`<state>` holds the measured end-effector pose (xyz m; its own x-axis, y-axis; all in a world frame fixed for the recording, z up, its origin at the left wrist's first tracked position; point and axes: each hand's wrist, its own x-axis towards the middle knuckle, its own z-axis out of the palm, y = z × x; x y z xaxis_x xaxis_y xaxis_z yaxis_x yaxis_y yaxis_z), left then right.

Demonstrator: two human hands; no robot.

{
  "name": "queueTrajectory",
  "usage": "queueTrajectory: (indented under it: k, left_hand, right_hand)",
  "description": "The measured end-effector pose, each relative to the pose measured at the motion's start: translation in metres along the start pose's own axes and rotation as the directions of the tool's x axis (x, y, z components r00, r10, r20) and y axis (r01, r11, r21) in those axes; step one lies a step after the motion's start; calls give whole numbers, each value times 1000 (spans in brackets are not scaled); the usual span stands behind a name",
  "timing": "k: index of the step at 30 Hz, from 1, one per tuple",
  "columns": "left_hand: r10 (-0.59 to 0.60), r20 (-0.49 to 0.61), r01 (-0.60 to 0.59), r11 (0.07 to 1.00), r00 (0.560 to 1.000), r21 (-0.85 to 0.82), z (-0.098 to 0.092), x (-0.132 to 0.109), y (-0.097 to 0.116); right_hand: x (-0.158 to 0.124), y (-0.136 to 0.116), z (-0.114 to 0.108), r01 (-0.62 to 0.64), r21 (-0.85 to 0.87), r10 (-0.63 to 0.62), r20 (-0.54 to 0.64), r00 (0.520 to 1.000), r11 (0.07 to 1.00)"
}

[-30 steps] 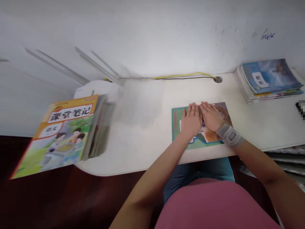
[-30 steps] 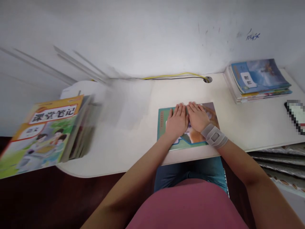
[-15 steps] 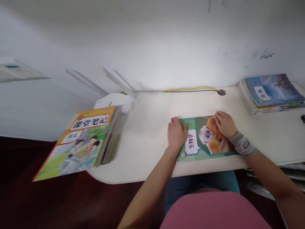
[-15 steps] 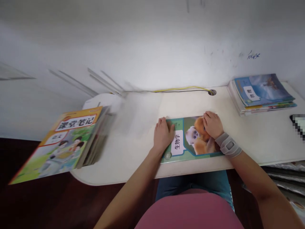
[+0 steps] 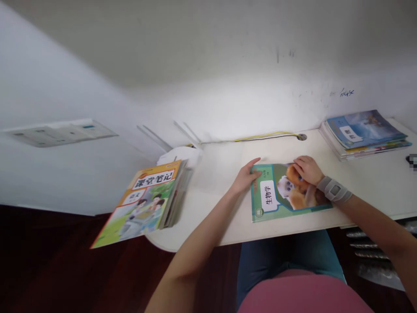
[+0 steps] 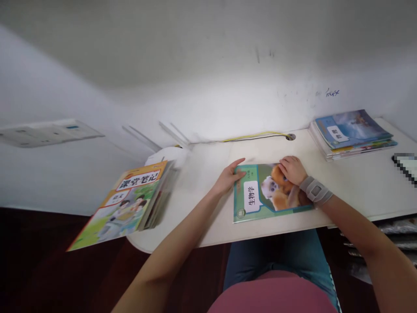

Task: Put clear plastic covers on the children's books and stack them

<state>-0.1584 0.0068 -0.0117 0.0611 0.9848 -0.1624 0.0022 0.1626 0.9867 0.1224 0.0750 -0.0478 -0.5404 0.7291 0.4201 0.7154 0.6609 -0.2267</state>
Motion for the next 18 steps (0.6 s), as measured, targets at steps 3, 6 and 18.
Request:
queueTrajectory:
  k: [3,6,18]
  left_hand:
    - [-27,65,27,1000,998,-2,-2,5,4]
    - [9,17,-9,999,1000,33,-2,2,7]
    - [41,-96,-37,998,995,42,5,-7,11]
  right_hand:
    - [3,9,-4,45,76,-44,-6,999,996]
    - [6,16,-16,102,153,-104,2,995,983]
    - [9,11,-47,181,135,-188,43,981,974]
